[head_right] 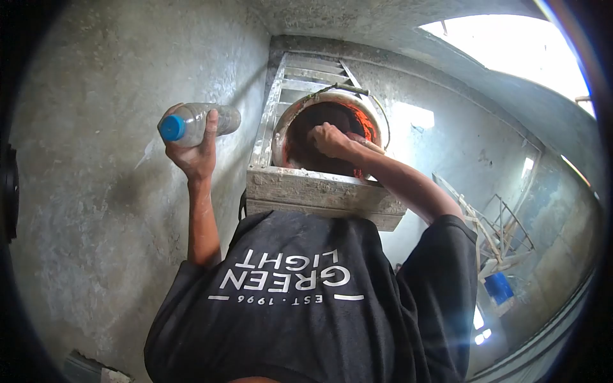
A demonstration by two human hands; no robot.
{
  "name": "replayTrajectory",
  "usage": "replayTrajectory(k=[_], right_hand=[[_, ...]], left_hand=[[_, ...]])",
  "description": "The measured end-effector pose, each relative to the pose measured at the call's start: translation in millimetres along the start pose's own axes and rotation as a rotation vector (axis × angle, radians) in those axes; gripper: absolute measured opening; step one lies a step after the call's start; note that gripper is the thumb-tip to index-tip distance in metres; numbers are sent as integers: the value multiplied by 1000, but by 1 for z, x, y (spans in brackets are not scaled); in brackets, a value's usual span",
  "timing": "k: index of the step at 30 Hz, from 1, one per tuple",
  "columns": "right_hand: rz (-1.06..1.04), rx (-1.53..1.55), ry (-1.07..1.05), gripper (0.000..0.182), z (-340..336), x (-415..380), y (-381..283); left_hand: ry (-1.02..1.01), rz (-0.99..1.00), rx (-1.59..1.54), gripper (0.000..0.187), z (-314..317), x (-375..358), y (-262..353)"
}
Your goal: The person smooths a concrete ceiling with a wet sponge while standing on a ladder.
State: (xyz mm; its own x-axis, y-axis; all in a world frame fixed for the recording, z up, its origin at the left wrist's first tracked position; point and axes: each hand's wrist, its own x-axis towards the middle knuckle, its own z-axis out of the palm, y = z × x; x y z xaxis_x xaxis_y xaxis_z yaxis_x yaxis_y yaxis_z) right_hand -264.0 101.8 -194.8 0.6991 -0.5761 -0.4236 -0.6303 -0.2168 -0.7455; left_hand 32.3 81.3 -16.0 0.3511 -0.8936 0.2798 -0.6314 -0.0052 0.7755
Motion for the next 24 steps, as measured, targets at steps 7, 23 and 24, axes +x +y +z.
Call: replayTrajectory(k=[7, 23, 24], right_hand=[[-329, -922, 274, 20, 140, -10, 138], [272, -197, -465, 20, 54, -10, 23], [273, -194, -469, 20, 64, -14, 33]], left_hand=[[25, -63, -34, 55, -1, -7, -8], [-16, -71, 62, 63, -1, -14, -17], [-10, -74, 59, 62, -1, -14, -18]])
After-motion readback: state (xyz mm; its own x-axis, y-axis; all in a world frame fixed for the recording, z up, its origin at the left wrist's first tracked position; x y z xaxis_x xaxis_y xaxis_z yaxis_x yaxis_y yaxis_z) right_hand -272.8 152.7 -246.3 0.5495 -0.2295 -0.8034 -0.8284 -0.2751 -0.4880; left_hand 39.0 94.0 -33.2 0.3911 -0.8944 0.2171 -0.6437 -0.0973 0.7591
